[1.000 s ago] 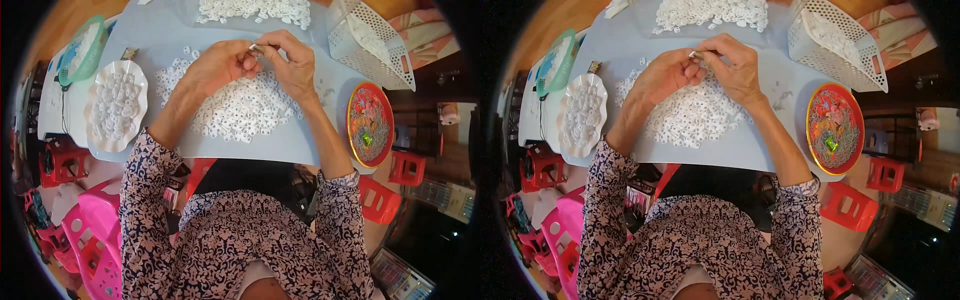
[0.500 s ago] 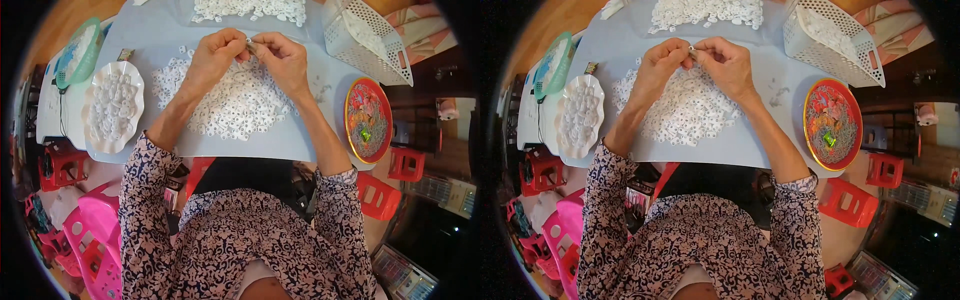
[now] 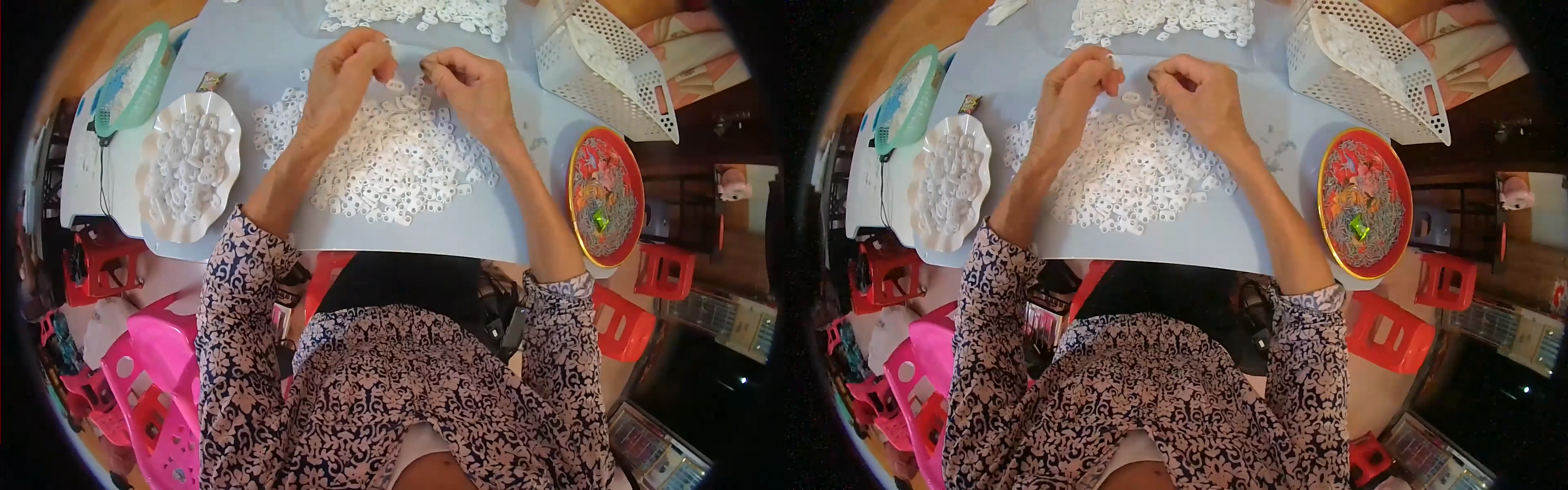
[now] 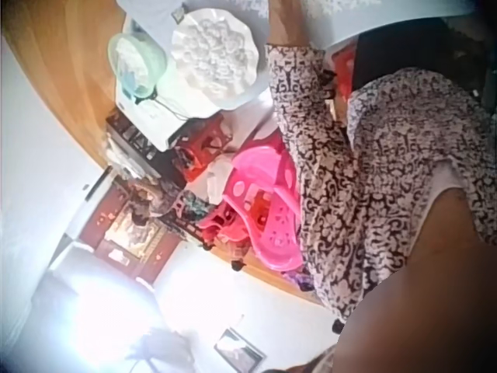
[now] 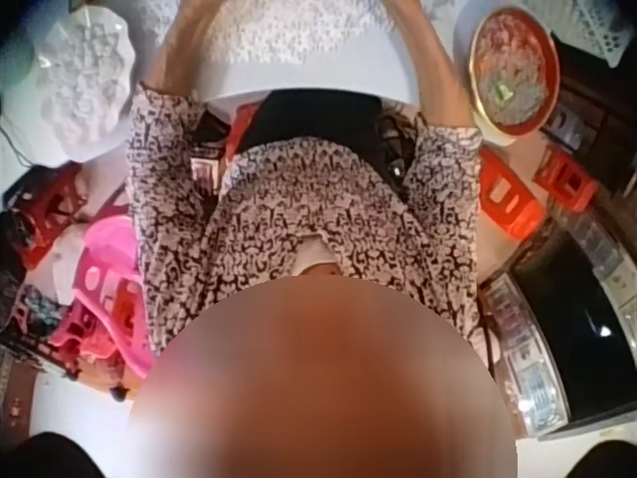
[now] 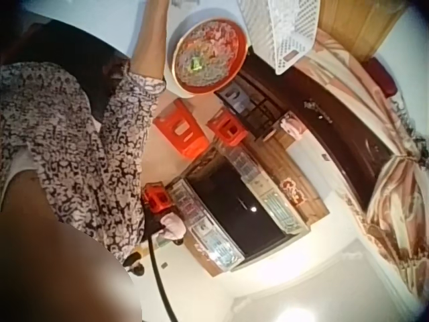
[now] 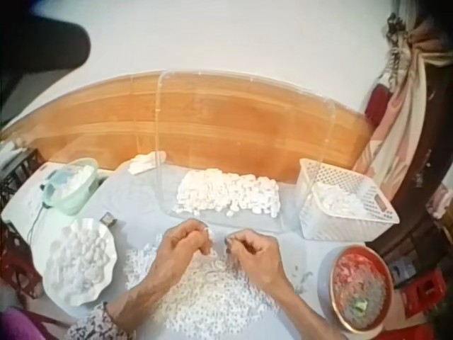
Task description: Assembling small white plastic interlocking connectors on a table.
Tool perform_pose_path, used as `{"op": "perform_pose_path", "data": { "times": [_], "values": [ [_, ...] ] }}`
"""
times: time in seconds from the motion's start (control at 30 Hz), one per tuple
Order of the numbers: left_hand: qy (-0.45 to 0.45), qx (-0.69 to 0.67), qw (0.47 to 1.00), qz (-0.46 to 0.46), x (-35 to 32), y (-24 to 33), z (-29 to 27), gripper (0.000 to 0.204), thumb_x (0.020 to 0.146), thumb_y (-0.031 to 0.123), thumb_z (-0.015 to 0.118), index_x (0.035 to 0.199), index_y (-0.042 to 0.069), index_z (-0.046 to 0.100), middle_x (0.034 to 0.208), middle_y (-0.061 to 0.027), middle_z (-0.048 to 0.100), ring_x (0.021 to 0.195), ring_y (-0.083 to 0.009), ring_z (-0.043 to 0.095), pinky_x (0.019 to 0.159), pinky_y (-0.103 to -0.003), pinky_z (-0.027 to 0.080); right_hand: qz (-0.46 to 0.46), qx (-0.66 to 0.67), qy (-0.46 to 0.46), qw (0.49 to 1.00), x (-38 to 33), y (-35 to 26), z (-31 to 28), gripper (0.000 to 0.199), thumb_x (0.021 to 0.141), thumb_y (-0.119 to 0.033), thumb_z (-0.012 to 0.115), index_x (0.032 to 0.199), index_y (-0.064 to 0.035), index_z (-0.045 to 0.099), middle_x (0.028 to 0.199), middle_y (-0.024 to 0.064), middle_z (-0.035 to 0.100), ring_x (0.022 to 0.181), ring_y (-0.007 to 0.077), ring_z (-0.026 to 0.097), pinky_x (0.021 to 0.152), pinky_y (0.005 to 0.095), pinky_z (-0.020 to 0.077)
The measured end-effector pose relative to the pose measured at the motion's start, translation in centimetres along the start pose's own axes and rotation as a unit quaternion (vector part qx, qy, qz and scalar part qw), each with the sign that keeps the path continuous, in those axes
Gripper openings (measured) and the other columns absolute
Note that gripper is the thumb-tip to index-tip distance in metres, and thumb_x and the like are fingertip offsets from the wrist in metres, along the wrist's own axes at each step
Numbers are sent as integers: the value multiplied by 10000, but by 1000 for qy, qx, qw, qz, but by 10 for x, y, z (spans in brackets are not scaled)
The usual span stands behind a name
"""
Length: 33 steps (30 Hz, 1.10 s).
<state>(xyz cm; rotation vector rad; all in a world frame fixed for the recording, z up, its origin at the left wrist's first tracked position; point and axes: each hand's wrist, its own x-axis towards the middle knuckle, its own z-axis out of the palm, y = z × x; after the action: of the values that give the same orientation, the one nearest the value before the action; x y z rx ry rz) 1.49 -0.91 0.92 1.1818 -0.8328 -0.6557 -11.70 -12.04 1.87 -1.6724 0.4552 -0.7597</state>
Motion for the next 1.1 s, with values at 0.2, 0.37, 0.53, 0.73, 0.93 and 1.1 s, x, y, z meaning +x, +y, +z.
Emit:
{"op": "perform_pose_path", "data": {
  "times": [0.2,0.37,0.53,0.73,0.93,1.1],
  "values": [
    [12,-51,998,17,6,0,-11,167,881,131,497,864,-14,577,681,-27,496,749,-134,502,805,-278,423,-93,-264,-89,956,11,-2,-5,118,794,-77,607,879,-14,658,731,101,653,615,203,597,589,319,468],
    [2,-24,999,22,3,-2,-6,181,866,147,498,802,4,588,641,-7,521,700,-98,523,698,-231,425,-149,-283,-157,934,8,8,2,108,741,-52,587,818,-3,645,708,126,619,667,287,597,647,352,477],
    [16,21,999,-36,-2,3,4,180,867,164,515,821,8,591,647,1,516,701,-92,526,694,-234,431,-99,-286,-69,951,6,3,-26,117,816,-82,615,897,-13,665,704,65,647,561,103,550,525,251,438],
    [-57,36,997,-29,-6,-8,7,152,877,135,506,823,19,588,656,8,516,681,-80,505,724,-240,447,-103,-314,7,944,-3,-1,-70,131,813,-127,634,885,-21,665,632,51,621,543,86,530,516,250,432],
    [-62,87,994,-31,-7,-7,9,155,877,153,506,824,30,584,649,13,500,698,-75,498,674,-222,407,-20,-474,-96,875,-23,-15,-131,109,807,-104,617,859,-20,661,646,95,624,546,156,572,543,291,457],
    [-69,85,994,-23,-7,-9,8,168,879,179,514,835,34,587,652,14,506,701,-74,496,647,-213,382,-13,-504,-124,855,-29,-19,-131,101,787,-75,617,853,-11,657,691,119,645,607,199,611,589,305,480]
  ]
}}
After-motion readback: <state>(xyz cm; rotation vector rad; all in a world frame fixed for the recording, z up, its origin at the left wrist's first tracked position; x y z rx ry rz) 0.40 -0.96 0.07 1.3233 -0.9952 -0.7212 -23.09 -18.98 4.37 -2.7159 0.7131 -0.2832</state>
